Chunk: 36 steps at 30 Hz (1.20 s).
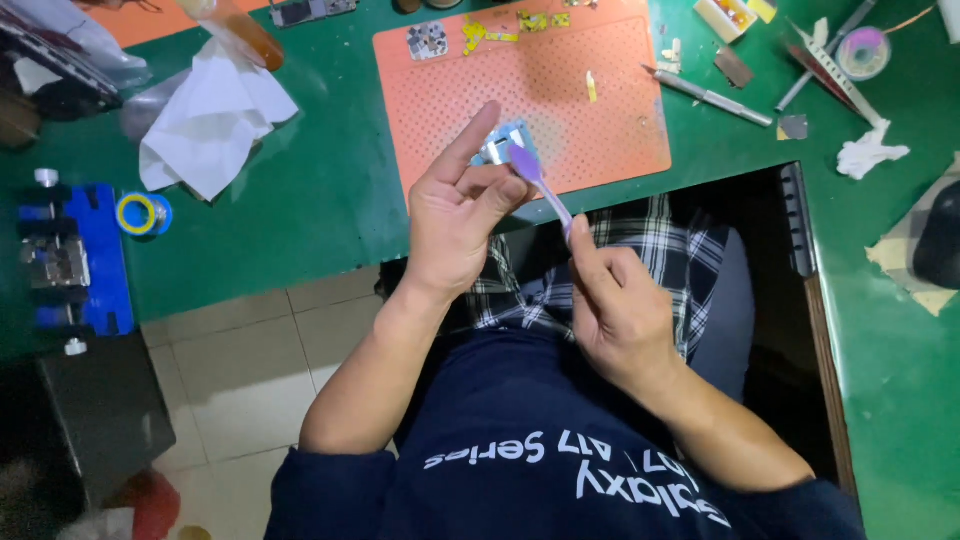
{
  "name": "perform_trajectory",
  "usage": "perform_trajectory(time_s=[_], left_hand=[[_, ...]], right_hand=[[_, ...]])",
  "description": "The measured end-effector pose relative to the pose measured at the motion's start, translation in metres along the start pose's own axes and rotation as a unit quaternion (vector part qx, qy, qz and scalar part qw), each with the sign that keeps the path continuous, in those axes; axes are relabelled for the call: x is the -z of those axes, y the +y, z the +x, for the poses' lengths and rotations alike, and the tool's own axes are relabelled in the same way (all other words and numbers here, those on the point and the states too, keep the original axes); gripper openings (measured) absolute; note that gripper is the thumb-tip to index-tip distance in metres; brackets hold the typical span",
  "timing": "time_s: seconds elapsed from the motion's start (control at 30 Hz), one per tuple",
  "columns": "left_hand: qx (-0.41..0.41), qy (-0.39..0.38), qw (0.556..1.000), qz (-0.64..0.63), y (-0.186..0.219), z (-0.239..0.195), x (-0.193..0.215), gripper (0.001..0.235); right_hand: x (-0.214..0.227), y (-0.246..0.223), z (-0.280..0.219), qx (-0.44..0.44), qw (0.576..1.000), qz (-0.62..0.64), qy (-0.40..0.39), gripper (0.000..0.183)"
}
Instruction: The person cleans a small electronic component using a toothbrush and a tissue. They then use a precision knife to scrape residue off the component and wipe it again with a tissue. Finally, they handle a small circuit board and a perforated metal sheet.
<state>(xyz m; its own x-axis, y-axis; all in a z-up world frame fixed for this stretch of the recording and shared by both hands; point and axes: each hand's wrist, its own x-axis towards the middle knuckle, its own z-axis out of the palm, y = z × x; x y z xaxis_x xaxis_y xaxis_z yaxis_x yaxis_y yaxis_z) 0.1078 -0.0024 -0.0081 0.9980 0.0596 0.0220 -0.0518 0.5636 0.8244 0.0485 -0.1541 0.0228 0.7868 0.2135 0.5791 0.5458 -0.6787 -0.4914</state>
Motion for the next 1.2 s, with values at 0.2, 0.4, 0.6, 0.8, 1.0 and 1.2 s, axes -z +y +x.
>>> perform_trajectory(time_s=[0.2,0.4,0.6,0.8,1.0,1.2], left_hand=[[-0.009,0.027,0.998,-0.060,0.010,0.001,0.006,0.051],[0.005,0.027,0.996,-0.090,-0.023,-0.003,0.014,0.036],[0.041,0.035,0.988,-0.147,-0.018,-0.005,0.011,0.026],[0.045,0.037,0.989,-0.135,-0.019,-0.001,0.012,0.024],[0.041,0.090,0.988,-0.115,-0.001,0.003,-0.008,0.015],[0.051,0.071,0.987,-0.137,-0.001,-0.002,-0.011,0.016]], right_hand=[[0.011,0.005,-0.006,-0.026,0.999,-0.005,-0.018,0.031],[0.008,-0.008,0.007,-0.037,0.998,0.057,-0.006,0.030],[0.006,-0.007,0.007,-0.041,0.988,0.148,-0.025,0.032],[0.008,-0.002,0.008,-0.030,0.988,0.152,-0.025,0.031],[0.005,0.000,0.005,-0.026,0.997,0.078,0.001,0.031],[0.002,-0.001,0.007,-0.019,0.998,0.067,0.006,0.031]])
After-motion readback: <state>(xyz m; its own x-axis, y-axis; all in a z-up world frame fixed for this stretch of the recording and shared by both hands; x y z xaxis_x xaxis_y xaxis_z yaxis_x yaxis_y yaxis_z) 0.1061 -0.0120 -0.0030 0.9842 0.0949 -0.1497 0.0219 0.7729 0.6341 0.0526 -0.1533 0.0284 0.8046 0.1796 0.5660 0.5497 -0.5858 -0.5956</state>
